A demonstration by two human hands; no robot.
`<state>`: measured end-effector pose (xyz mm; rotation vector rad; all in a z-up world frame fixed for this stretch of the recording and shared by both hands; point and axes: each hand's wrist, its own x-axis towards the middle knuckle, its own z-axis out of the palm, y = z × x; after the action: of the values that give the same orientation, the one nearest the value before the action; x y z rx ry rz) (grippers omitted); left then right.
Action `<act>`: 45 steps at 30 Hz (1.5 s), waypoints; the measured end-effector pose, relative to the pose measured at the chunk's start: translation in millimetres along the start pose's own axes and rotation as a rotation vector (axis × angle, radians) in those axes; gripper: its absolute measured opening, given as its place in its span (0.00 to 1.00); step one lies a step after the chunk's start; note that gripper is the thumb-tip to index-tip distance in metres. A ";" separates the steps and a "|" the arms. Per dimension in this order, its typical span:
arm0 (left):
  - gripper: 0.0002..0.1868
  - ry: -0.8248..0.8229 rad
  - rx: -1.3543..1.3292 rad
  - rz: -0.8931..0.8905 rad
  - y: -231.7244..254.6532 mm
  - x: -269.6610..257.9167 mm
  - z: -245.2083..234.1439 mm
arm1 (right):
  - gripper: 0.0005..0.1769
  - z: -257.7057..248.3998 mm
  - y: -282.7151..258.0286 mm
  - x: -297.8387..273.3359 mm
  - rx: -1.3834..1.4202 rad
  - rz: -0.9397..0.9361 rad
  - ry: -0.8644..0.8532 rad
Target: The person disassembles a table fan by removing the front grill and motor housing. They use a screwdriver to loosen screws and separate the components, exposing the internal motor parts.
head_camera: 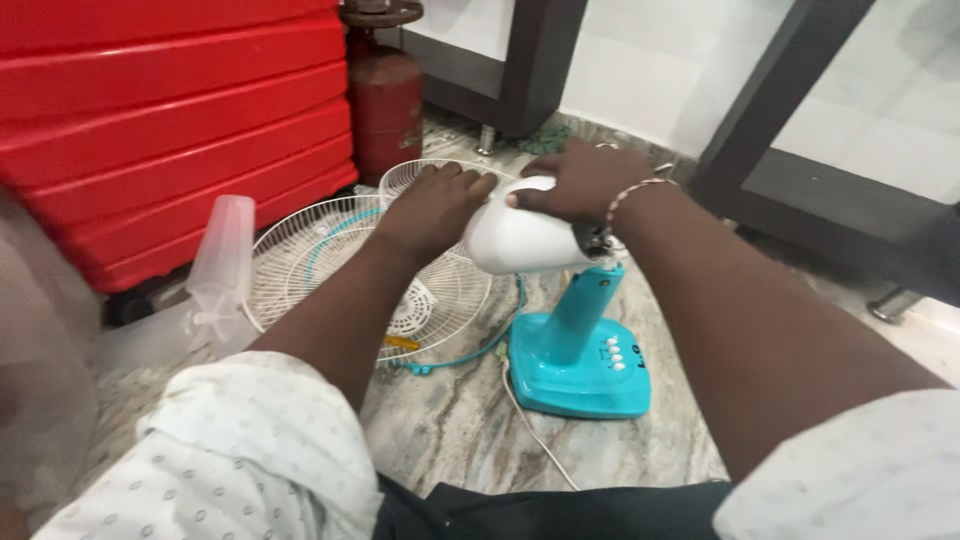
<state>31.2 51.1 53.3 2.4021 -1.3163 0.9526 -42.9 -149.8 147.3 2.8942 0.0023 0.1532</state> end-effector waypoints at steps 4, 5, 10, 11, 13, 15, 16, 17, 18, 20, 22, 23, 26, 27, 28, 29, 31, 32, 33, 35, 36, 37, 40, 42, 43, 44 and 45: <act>0.12 -0.114 0.047 -0.043 2.3 1.6 -9.0 | 0.40 -4.0 -9.0 0.6 0.069 0.043 -0.034; 0.12 -0.133 0.033 -0.093 4.1 3.9 -10.1 | 0.40 -3.9 -11.0 -0.2 0.060 0.054 -0.031; 0.13 -0.142 -0.006 -0.217 7.1 18.4 -12.2 | 0.39 -3.7 -11.3 -1.9 0.085 0.070 -0.013; 0.12 -0.183 0.018 -0.234 6.1 20.1 -11.8 | 0.39 -2.5 -11.9 -1.4 0.103 0.054 -0.003; 0.11 -0.265 0.069 -0.266 1.7 24.0 -10.3 | 0.39 -0.9 -12.1 0.8 0.135 0.026 0.009; 0.12 -0.297 0.097 -0.259 -3.1 25.3 -7.7 | 0.40 0.4 -13.1 2.6 0.164 0.000 0.012; 0.13 -0.312 0.110 -0.257 -5.4 25.4 -5.5 | 0.40 1.1 -13.7 3.0 0.158 -0.003 0.006; 0.13 -0.311 0.143 -0.244 -8.2 26.7 -2.5 | 0.40 0.9 -13.7 4.4 0.152 -0.006 0.001; 0.12 -0.309 0.176 -0.232 -10.6 28.3 1.5 | 0.40 0.6 -13.1 5.4 0.145 -0.009 -0.004; 0.11 -0.334 0.237 -0.188 -15.2 28.7 10.8 | 0.39 -0.2 -12.7 6.0 0.165 -0.022 -0.003; 0.09 -0.382 0.294 -0.123 -23.3 35.5 21.2 | 0.39 -0.6 -12.0 5.7 0.188 -0.025 0.004; 0.08 -0.403 0.260 -0.142 -28.4 37.8 26.1 | 0.39 -0.4 -13.8 5.3 0.202 -0.023 0.011; 0.08 -0.516 0.038 -0.379 -44.6 49.5 40.0 | 0.37 -1.4 -20.6 5.0 0.197 -0.036 0.039; 0.11 -0.586 -0.121 -0.576 -49.5 54.3 43.8 | 0.37 -1.7 -23.0 4.8 0.186 -0.044 0.048; 0.15 -0.655 -0.284 -0.771 -53.5 59.5 46.8 | 0.36 -2.3 -25.3 4.9 0.187 -0.027 0.026; 0.14 -0.679 -0.355 -0.869 -56.4 63.4 48.6 | 0.36 -3.7 -28.0 5.7 0.189 -0.013 0.006; 0.12 -0.723 -0.501 -1.067 -57.1 66.8 50.3 | 0.36 -5.5 -28.3 5.7 0.188 -0.004 -0.013; 0.12 -0.734 -0.379 -0.912 -56.8 67.3 48.7 | 0.36 -5.6 -27.3 5.3 0.186 -0.010 -0.012; 0.12 -0.740 -0.258 -0.759 -55.8 65.8 45.6 | 0.35 -5.7 -26.7 5.2 0.184 -0.017 -0.011; 0.21 -0.697 -0.160 -0.610 -48.9 62.8 39.4 | 0.36 -5.3 -19.6 3.6 0.206 -0.023 0.013; 0.30 -0.651 -0.181 -0.615 -44.0 61.4 36.7 | 0.36 -5.1 -17.0 3.3 0.218 -0.027 0.025; 0.39 -0.604 -0.200 -0.620 -40.1 57.4 32.9 | 0.36 -5.2 -17.1 4.0 0.203 -0.025 0.009; 0.17 -0.250 -0.715 -0.623 -34.0 34.4 17.6 | 0.37 -8.3 -20.7 6.7 0.181 -0.018 -0.020; 0.17 -0.257 -0.865 -0.663 -34.1 18.7 6.2 | 0.39 -8.7 -22.0 4.7 0.188 -0.006 -0.027; 0.18 -0.264 -0.944 -0.679 -33.3 14.6 2.4 | 0.38 -9.8 -22.2 4.8 0.181 -0.007 -0.033; 0.16 -0.240 -0.873 -0.672 -31.1 12.9 0.2 | 0.38 -11.0 -23.1 5.4 0.173 -0.009 -0.039; 0.15 -0.217 -0.808 -0.664 -26.3 10.9 -0.5 | 0.38 -10.4 -23.1 4.0 0.162 -0.010 -0.048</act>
<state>56.7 59.0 63.2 2.0464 -0.6493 -0.0385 -39.8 -124.8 152.1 3.0582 0.0212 0.0857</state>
